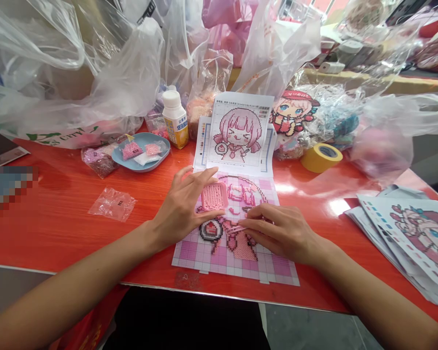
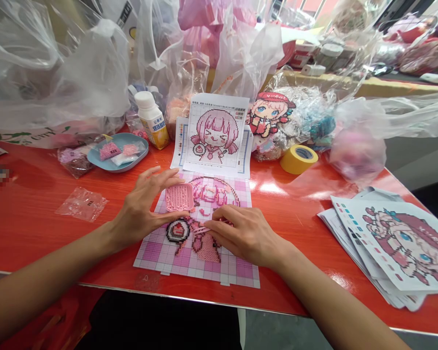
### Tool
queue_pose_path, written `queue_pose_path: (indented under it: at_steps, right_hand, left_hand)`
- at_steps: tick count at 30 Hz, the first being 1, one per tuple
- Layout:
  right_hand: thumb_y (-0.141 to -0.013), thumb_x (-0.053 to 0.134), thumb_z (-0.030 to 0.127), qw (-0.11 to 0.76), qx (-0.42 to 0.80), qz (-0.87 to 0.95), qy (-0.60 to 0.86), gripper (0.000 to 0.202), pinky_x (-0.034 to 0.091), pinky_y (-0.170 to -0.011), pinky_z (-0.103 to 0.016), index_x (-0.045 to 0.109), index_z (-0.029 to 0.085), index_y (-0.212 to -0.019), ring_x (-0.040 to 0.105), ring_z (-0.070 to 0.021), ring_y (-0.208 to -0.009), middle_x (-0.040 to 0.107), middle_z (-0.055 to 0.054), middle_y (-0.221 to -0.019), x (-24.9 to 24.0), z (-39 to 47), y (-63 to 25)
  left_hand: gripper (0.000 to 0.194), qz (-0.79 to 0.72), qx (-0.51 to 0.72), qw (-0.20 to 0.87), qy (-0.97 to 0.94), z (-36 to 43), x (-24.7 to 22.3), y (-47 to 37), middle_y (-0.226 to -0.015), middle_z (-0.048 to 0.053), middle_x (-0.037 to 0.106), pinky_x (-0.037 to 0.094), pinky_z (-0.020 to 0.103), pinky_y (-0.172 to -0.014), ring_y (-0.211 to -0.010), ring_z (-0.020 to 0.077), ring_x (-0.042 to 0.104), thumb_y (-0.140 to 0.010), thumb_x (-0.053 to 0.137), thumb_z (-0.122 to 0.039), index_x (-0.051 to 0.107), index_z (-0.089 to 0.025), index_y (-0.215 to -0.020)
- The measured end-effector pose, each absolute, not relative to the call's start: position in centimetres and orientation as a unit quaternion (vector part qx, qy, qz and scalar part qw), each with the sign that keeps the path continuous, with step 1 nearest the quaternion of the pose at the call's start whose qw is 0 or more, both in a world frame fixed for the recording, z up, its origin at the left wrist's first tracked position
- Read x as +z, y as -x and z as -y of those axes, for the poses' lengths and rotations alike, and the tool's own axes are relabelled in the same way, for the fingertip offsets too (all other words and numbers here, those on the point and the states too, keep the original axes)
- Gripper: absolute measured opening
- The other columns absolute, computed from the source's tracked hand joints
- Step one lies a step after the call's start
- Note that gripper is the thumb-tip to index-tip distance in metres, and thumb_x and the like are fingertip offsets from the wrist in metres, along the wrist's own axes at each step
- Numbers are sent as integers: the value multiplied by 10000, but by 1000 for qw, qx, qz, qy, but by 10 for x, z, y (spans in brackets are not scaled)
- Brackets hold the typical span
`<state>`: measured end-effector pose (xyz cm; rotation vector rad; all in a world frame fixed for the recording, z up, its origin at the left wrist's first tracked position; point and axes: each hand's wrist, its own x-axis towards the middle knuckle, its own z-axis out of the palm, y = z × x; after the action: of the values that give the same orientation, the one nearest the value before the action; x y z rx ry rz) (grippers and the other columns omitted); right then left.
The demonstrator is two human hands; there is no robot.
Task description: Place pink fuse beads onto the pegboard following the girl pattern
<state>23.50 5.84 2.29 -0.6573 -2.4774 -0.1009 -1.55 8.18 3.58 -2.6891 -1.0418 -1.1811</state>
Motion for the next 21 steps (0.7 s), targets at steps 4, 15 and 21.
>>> queue_pose_path:
  at_steps: [4,15,21]
  right_hand:
    - [-896,573,182,280,-43,928,243,137,424,-545,-194,598,172,-1030,560,-84,-693,605,-22,-852,22,-59,-236]
    - [-890,582,186,285,-42,926,244,130,419,-537,-195,606,176,-1017,559,-81,-689,599,-14,-844,24,-58,-235]
    - [-902,565,196,279,-46,926,249,122,420,-541,-197,607,185,-1016,564,-81,-695,602,-14,-847,23,-58,-235]
  left_hand:
    - [797,335,-378,10,863,-82,36,15,-1123,101,697,355,475,-1084,-1118,230,620,-749,753,-374,329,-162,-1390]
    - [804,332,-374,8,866,-83,35,15,-1121,102,699,353,470,-1084,-1122,231,619,-735,763,-367,335,-147,-1379]
    - [797,334,-371,7,866,-82,35,14,-1121,101,699,352,465,-1083,-1118,230,617,-735,765,-358,338,-140,-1371]
